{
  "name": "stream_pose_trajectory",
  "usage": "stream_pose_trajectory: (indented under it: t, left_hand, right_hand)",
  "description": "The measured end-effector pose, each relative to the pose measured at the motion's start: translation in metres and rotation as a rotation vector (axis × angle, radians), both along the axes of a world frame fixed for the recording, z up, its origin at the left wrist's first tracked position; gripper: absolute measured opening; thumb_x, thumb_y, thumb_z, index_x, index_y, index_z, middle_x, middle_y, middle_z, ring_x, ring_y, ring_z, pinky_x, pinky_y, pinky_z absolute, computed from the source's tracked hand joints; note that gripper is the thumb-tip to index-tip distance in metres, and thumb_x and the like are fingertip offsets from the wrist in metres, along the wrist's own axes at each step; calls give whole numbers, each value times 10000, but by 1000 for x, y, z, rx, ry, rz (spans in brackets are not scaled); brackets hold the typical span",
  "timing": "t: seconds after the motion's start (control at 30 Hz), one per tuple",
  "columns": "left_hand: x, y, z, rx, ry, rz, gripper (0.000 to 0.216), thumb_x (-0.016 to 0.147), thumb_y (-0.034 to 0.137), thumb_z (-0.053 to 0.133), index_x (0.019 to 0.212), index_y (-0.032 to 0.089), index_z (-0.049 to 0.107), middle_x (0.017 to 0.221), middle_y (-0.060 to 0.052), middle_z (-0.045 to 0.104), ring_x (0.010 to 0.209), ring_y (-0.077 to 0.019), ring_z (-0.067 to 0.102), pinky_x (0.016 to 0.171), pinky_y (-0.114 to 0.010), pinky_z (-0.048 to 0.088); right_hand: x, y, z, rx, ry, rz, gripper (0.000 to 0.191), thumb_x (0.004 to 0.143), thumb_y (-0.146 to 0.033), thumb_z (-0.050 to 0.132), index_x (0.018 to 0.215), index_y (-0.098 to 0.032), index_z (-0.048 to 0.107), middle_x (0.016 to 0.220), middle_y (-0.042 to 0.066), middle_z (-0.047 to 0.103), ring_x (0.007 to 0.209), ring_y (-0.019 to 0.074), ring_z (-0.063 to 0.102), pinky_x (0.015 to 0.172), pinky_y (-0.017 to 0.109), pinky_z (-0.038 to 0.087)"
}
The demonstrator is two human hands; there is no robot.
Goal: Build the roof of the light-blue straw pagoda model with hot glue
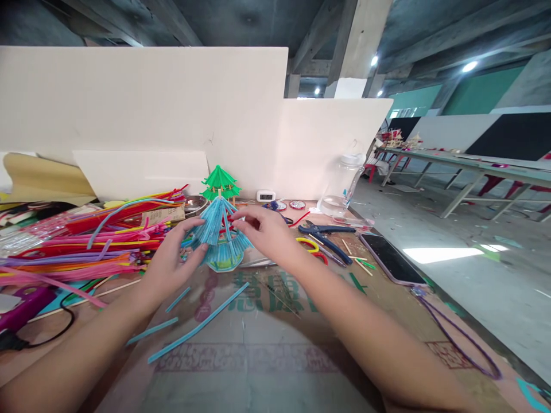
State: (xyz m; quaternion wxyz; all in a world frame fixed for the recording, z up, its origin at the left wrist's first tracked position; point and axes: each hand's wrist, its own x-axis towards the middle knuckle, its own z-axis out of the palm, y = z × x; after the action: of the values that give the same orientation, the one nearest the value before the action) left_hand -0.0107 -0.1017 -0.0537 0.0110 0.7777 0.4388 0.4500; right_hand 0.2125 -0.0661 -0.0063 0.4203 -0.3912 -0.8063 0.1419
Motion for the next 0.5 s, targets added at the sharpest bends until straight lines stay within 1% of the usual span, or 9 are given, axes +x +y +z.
stream_pose_trajectory:
  t: [0.07,0.1,0.17,0.23,0.3,0.33,0.5]
  left_hand:
    - [1,-3,1,5,23,-4,412,877,265,522,1278,226,431,1319,-102,523,1234,-255,490,1027,-446,409]
    - [1,-4,1,7,35,-11,413,877,259,518,1279,230,429,1325,-102,518,1238,-257,486,1023,-448,413]
    - [2,-8,2,16,58,-32,420,874,256,521,1281,234,421,1340,-105,505,1249,-264,475,1022,-452,413]
    - [4,-10,3,31,67,-48,418,868,271,542,1267,232,422,1326,-106,512,1238,-263,482,1024,-450,409]
    - [6,-13,3,41,52,-40,393,866,293,565,1233,230,438,1275,-99,540,1199,-251,507,1016,-433,415]
    - [7,-13,4,45,36,-29,371,868,302,570,1210,228,449,1239,-94,555,1172,-244,522,1005,-422,424]
    - [12,-16,5,34,-27,14,293,883,319,552,1147,220,472,1149,-81,582,1106,-236,558,959,-405,453]
  right_hand:
    - [-7,-9,1,-102,6,36,248,863,-356,574,1006,-190,690,627,-40,539,561,105,448,532,233,325]
    - [-9,-11,1,-163,1,69,245,861,-363,567,980,-184,685,593,-49,506,543,103,435,517,231,313]
    - [-12,-13,-1,-281,-1,153,216,860,-359,549,826,-169,647,548,-60,466,512,96,425,496,227,302]
    - [-14,-15,-2,-366,-3,210,264,861,-358,535,667,-179,543,498,-70,434,472,88,413,476,224,300]
    - [-16,-17,-3,-392,-6,209,319,860,-369,535,605,-194,461,464,-76,417,440,83,397,453,223,290]
    - [-17,-18,-3,-392,-9,207,328,860,-376,536,600,-197,450,464,-76,421,436,83,395,444,223,285]
    - [-20,-22,-6,-378,-26,236,296,869,-394,529,651,-198,488,502,-68,460,461,88,414,441,219,297]
